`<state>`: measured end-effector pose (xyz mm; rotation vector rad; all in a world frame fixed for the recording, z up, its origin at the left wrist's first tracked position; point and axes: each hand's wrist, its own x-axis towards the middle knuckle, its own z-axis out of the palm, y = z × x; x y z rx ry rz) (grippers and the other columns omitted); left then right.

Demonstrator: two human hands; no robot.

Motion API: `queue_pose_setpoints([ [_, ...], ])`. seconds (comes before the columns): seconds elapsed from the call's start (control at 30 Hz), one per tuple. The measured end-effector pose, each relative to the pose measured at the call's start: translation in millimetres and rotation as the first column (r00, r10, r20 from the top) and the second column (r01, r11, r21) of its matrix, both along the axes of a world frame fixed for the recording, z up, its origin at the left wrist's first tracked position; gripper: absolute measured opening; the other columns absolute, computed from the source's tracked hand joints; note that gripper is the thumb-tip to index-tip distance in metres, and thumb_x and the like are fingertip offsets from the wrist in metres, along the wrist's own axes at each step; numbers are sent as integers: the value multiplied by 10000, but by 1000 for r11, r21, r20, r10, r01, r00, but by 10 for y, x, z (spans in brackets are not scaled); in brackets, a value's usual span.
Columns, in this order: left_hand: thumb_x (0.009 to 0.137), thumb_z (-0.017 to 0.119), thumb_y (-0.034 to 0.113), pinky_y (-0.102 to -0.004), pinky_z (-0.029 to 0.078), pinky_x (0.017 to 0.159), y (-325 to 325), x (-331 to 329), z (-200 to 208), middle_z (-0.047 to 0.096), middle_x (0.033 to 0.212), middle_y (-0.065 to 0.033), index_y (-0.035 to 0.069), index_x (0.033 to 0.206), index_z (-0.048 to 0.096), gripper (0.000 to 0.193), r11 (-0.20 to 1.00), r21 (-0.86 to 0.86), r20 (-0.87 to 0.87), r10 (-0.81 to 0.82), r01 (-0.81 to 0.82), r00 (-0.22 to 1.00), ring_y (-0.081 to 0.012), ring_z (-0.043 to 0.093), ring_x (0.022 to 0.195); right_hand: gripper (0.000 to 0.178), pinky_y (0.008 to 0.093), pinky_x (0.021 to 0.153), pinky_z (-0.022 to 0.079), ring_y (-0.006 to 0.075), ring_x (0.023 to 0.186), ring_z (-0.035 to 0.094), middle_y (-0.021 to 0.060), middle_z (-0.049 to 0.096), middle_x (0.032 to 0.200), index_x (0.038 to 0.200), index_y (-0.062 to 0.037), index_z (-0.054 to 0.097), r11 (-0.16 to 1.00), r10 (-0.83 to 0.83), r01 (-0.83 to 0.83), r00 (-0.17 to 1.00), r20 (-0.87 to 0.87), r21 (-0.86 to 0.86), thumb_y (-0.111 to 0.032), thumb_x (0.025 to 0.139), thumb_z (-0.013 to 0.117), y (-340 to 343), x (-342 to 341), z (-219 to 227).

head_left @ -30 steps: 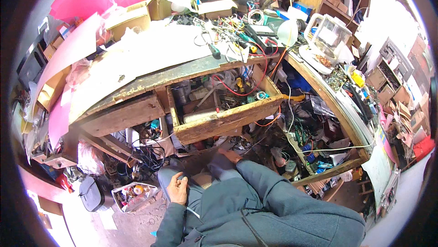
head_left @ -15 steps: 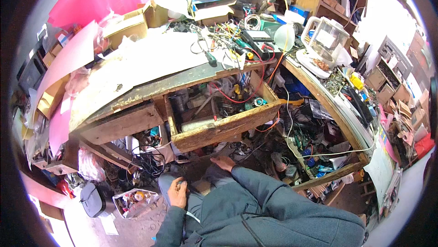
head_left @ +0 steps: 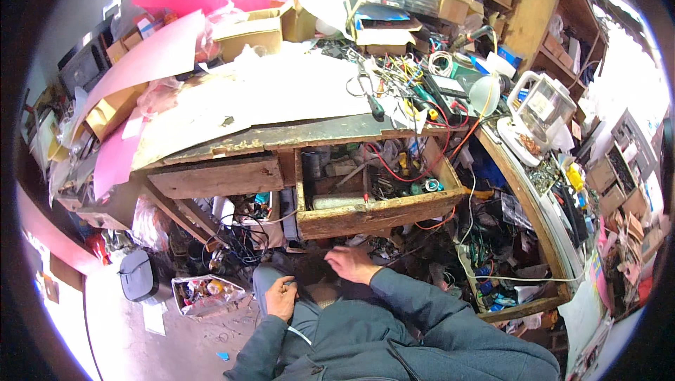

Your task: The person sits at a cluttered workbench and uses a soldering iron to apply solder to small electronic components. They repeatedly heat the component and add solder, then place the component on the bench and pick up another to repeat the process.

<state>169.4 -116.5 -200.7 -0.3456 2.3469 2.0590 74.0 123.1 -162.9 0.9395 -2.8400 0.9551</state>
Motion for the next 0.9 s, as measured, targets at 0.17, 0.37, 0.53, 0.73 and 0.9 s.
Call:
queue_pose_setpoints([
  [0.17,915,650,108,-237,466,573,45,24,179,663,672,-31,-12,1033,686,172,981,-192,-3,4,-5,1000,-62,582,608,138,372,660,530,283,755,636,99,608,822,918,-40,620,957,285,-288,898,-334,42,-93,791,628,-376,42,813],
  [0.37,922,640,138,-252,484,586,-49,5,89,677,679,-51,-8,1022,689,184,979,-205,-78,6,-21,997,-79,606,611,127,351,572,505,228,639,593,56,556,696,881,-65,632,959,225,-283,762,-608,1,-90,759,657,-365,-131,1660],
  [0.53,925,635,147,-253,484,591,-14,63,84,679,683,-56,-5,1023,689,189,979,-202,-42,-14,5,999,-86,614,614,78,379,602,532,283,658,645,120,635,728,857,-76,647,982,-190,139,747,-637,-129,-46,784,644,154,-653,1846],
  [0.73,917,644,144,-254,485,592,16,20,55,681,691,-60,1,1020,689,181,981,-191,-33,-31,24,999,-85,613,616,279,468,805,530,378,932,669,190,698,998,1097,-89,662,956,-239,269,945,-223,115,-292,910,620,665,-1161,1713],
  [0.9,923,645,136,-249,478,594,-12,34,64,668,693,-47,-10,1010,685,175,973,-228,-80,-45,25,996,-80,599,625,478,467,889,508,392,1042,638,202,680,1112,1212,-111,628,903,-170,139,985,40,407,-493,953,506,489,-1473,1630],
])
